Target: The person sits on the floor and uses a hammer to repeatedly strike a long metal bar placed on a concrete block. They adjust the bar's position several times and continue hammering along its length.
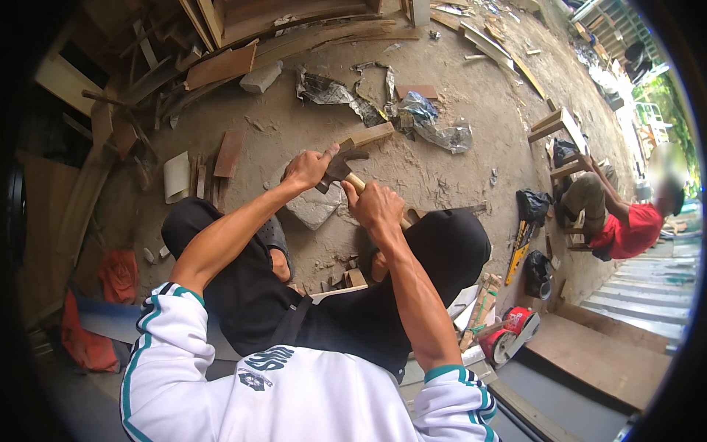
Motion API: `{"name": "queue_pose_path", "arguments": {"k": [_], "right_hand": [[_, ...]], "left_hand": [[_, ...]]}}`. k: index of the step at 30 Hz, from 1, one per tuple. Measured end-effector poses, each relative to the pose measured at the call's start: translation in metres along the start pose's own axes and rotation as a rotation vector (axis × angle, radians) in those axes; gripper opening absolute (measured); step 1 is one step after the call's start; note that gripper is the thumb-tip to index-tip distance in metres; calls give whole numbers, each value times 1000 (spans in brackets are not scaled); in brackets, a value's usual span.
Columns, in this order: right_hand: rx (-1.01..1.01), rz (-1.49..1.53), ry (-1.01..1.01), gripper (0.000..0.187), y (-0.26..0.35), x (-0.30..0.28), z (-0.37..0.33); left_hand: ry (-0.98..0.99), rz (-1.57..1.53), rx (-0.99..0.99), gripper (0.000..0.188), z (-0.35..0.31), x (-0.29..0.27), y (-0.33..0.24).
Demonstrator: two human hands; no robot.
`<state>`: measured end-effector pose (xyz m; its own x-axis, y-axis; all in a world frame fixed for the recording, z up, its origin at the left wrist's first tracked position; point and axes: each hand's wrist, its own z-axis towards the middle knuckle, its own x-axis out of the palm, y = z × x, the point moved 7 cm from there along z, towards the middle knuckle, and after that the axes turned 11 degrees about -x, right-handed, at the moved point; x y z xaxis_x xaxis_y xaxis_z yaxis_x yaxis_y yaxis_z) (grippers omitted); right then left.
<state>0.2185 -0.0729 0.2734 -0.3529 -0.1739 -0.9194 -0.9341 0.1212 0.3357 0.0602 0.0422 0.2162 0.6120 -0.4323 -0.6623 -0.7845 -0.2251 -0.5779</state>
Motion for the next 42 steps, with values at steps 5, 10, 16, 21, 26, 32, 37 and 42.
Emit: {"name": "queue_pose_path", "arguments": {"k": [5,10,16,21,26,32,37,42], "right_hand": [[308,341,-172,80,2,57,16],[273,268,-186,80,-47,22,10],[245,148,-126,79,-85,13,2],[384,150,-80,80,-139,-5,-27],[348,220,-100,78,-161,-44,-52],[96,293,-62,62,-127,-83,-59],[80,666,-92,35,-99,-72,-59],[131,991,-114,23,-79,-60,-51]], "left_hand": [[-150,-797,-308,86,26,42,35],[-195,-330,-246,84,5,-36,32],[58,-806,-214,74,-1,-44,47],[258,-825,-159,72,-8,-17,24],[525,-853,-41,73,-16,12,-16],[744,-899,107,73,-51,11,-42],[577,-795,259,67,-70,-8,-45],[-253,-34,632,52,-101,-57,-53]]}}
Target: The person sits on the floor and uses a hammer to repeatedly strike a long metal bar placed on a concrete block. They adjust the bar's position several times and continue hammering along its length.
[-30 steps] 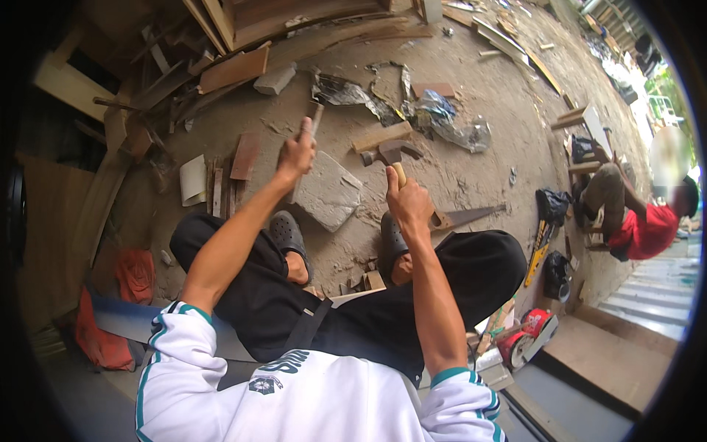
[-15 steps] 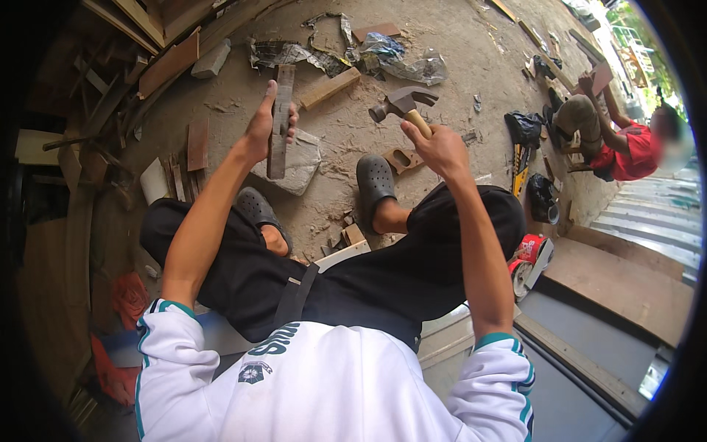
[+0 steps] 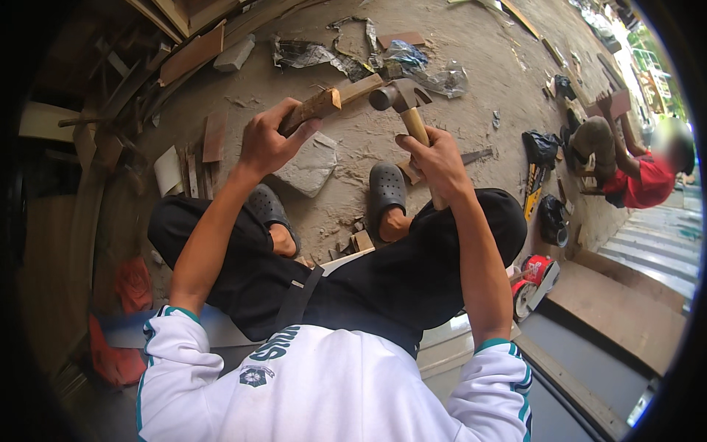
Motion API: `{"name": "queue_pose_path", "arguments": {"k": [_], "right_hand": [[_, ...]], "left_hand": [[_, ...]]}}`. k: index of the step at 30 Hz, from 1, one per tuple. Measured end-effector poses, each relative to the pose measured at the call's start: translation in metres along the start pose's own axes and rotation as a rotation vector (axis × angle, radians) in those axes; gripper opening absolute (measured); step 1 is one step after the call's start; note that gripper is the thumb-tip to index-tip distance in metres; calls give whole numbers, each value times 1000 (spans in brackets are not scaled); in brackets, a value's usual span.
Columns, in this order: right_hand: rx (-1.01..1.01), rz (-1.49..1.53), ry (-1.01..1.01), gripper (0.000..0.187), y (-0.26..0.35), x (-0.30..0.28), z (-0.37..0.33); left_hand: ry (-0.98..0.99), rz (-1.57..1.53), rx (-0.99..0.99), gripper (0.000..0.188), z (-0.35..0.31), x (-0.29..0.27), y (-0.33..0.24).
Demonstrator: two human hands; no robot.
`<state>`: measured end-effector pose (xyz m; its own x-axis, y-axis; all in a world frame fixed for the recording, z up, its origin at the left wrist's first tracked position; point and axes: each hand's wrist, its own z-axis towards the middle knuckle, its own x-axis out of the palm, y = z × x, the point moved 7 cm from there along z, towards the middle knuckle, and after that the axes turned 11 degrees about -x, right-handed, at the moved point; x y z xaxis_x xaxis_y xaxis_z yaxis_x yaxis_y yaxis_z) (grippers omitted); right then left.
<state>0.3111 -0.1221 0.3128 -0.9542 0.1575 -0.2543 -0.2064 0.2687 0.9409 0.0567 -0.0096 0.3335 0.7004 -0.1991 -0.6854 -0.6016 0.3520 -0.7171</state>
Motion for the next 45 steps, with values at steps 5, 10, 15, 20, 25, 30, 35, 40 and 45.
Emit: {"name": "queue_pose_path", "arguments": {"k": [5,10,15,20,25,30,35,40,45], "right_hand": [[11,222,49,20,-4,14,10],[17,379,110,18,-2,33,13],[93,218,40,20,-10,41,20],[208,89,79,22,-49,48,34],[333,81,32,22,-115,39,45],[425,17,35,26,-178,43,42],[505,-154,77,29,-219,42,33],[504,-81,123,28,-225,61,36],[521,48,208,27,-222,84,57]], "left_hand": [[-160,196,110,50,-9,-20,-9],[-225,389,139,44,-9,-13,2],[-100,505,-8,45,-4,24,51],[138,347,-158,51,-31,106,147],[265,307,-172,44,-37,178,172],[228,337,-136,42,-33,232,182],[211,379,-90,42,-17,245,218],[257,385,75,35,1,245,243],[155,242,102,27,20,240,245]]}}
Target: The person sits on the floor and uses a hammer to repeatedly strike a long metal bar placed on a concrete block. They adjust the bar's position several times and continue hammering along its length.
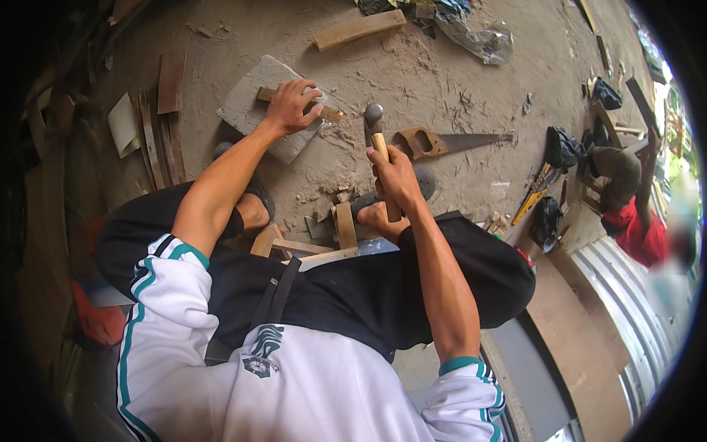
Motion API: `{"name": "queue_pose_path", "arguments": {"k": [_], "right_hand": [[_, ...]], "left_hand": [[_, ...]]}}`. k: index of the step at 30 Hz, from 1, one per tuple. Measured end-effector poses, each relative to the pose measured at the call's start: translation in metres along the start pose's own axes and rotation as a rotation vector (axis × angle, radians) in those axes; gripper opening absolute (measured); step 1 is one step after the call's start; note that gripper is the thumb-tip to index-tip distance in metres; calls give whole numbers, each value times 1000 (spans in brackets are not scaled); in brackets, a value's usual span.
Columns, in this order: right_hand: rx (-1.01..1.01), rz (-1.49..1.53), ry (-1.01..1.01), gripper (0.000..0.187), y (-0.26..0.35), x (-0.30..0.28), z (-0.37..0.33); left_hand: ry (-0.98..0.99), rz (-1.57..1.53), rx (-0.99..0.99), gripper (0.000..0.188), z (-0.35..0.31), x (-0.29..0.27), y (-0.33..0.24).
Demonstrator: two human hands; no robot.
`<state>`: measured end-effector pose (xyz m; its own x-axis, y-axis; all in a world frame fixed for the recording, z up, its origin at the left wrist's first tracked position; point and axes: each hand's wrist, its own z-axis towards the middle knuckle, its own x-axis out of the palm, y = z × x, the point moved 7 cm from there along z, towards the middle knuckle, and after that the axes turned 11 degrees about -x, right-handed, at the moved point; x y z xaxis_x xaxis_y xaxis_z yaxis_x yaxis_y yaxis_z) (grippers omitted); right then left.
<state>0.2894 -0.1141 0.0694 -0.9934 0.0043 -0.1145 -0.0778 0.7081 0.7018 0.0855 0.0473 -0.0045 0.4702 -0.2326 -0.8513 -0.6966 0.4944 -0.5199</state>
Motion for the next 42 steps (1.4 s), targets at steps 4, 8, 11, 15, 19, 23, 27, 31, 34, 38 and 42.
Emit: {"name": "queue_pose_path", "arguments": {"k": [4,8,11,15,19,23,27,31,34,38,42], "right_hand": [[-6,-69,-10,31,24,10,19],[-43,-150,-14,34,39,10,39],[-92,-257,-86,33,46,4,60],[-186,-87,-110,38,38,1,74],[-106,-371,65,51,94,2,85],[-380,-504,-39,47,123,16,95],[-437,-577,-42,40,125,33,86],[-139,-822,351,38,51,31,63],[-231,-761,205,44,54,20,49],[-434,-688,-59,53,150,17,76],[-559,-534,-123,54,152,22,92]], "left_hand": [[-104,24,-68,26,13,7,14],[-136,43,-128,27,17,18,31],[-172,84,-175,32,20,24,32],[-159,148,-187,38,20,26,32],[-62,159,-218,46,18,32,38],[63,214,-280,52,22,32,36],[79,238,-305,57,26,26,34],[95,210,-333,64,23,29,33],[105,224,-333,67,27,27,36],[130,230,-361,70,25,29,39],[127,245,-390,72,29,29,38]]}}
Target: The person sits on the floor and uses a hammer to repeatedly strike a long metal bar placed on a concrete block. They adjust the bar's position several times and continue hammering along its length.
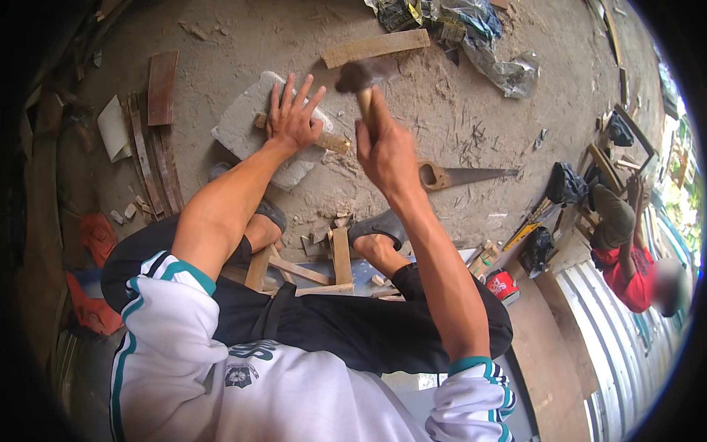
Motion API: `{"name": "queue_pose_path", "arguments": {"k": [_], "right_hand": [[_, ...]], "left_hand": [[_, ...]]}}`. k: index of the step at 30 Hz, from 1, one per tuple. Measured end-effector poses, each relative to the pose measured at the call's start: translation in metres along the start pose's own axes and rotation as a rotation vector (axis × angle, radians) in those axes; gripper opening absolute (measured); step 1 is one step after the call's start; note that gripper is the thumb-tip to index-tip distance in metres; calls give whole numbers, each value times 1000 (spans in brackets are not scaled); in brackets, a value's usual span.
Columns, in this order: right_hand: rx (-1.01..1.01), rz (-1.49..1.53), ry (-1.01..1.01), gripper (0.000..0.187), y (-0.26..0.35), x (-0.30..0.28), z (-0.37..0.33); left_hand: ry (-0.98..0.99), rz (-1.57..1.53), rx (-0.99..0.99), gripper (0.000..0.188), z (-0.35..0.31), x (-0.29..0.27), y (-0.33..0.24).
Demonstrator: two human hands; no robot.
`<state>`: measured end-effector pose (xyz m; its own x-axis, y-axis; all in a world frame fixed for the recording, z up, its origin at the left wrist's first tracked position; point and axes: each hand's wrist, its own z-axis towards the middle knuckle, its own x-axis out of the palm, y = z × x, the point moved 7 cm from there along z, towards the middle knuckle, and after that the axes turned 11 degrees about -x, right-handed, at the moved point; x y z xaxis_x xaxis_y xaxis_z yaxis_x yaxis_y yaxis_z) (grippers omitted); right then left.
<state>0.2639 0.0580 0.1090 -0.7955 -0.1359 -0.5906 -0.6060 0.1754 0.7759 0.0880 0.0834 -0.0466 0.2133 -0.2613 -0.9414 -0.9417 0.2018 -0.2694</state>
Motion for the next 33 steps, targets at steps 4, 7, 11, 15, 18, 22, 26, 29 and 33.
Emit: {"name": "queue_pose_path", "arguments": {"k": [4,7,11,15,18,22,26,29,33], "right_hand": [[126,-78,407,51,-34,22,-34],[220,-87,305,54,0,-7,-13],[33,-45,-41,43,20,-22,11],[38,-146,402,41,-52,30,-29],[151,-145,288,41,-28,9,-36],[157,-105,1,50,-1,-39,-52],[366,13,-8,49,-23,-44,-99],[499,97,2,52,-35,-33,-134],[517,155,-58,55,-36,-11,-161]], "left_hand": [[-29,-52,-12,75,2,0,-5],[-27,-30,9,77,1,1,-2],[-32,-9,17,73,4,-5,-3],[-49,-29,36,71,7,-3,-13],[-90,-59,35,69,9,-2,-9],[-114,-20,53,61,5,1,-6],[-142,-135,164,59,-4,-3,-4],[-44,-88,340,58,-26,-12,-4],[-33,-7,442,52,-66,-14,14]]}}
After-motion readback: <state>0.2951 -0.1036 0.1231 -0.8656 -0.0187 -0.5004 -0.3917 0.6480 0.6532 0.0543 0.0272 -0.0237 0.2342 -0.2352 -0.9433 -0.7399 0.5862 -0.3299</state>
